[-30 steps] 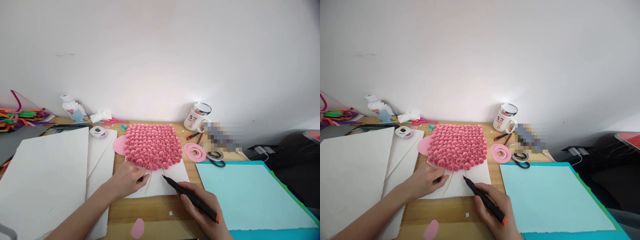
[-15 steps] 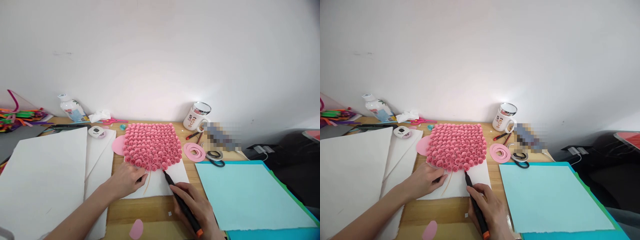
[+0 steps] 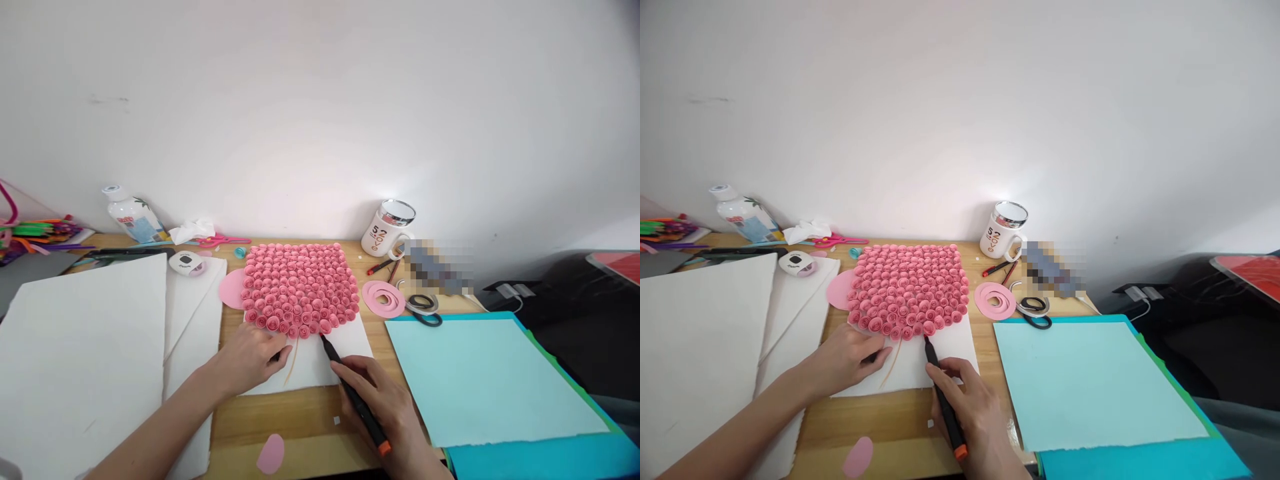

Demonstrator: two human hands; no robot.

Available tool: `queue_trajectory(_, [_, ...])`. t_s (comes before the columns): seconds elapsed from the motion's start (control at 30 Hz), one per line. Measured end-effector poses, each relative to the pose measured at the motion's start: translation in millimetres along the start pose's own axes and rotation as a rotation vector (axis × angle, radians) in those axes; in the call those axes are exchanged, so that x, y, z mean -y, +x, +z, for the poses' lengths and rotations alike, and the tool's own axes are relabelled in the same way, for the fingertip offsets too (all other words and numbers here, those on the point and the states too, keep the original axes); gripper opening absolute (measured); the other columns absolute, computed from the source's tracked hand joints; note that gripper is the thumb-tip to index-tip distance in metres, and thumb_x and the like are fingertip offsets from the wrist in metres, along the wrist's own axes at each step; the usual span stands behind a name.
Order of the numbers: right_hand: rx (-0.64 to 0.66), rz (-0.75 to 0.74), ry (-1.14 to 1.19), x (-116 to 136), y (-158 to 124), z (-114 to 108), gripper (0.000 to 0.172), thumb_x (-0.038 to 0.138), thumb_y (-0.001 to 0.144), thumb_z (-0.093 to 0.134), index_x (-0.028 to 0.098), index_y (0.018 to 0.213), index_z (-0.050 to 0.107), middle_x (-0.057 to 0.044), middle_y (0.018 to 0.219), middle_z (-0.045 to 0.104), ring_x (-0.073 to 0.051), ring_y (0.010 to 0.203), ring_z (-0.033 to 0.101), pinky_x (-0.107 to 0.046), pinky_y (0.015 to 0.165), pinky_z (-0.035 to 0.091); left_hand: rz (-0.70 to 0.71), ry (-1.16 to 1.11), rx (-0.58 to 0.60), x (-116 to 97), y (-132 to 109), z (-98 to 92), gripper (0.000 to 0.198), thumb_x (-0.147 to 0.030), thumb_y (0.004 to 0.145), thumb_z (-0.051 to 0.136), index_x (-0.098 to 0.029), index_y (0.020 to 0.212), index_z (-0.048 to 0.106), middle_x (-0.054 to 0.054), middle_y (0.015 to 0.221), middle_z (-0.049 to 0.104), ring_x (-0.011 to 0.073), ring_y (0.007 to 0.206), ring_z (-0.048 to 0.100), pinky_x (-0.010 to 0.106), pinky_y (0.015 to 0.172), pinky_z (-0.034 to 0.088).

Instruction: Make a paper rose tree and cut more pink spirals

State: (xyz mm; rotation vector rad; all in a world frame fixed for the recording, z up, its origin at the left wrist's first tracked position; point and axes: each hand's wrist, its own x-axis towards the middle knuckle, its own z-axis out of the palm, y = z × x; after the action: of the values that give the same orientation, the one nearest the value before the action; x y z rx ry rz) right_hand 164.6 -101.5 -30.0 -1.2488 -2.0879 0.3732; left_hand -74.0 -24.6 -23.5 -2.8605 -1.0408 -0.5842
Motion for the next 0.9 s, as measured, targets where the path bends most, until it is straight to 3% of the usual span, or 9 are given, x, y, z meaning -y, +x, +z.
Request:
queue_trajectory(0.4, [-0.015, 0.030, 0.142, -4, -9, -1, 0.037, 0.007, 0.083, 0.050, 0.020, 0.117, 0.058, -0.011, 0.103, 0.059, -0.018, 0.087, 0.066, -0.027, 0.073, 0.056, -0.022, 0.064, 0.055, 0, 1, 1.2, 0.026, -0.025, 0.087, 0.047, -0.018, 0.063, 0.051, -0.002, 0.048, 0.050, 0.0135, 0.045, 0.045, 0.026, 0.048, 0.023])
queue_trajectory(0.9, [0.012, 0.043, 0.154, 0, -24, -9, 0.038, 0.008, 0.083, 0.050, 0.022, 0.117, 0.057, -0.010, 0.102, 0.057, -0.018, 0.087, 0.065, -0.027, 0.072, 0.055, -0.070, 0.065, 0.131, 3, 0, 3.4, 0.027, -0.029, 0.086, 0.050, -0.017, 0.063, 0.054, 0.001, 0.053, 0.057, 0.0141, 0.051, 0.048, 0.026, 0.053, 0.028])
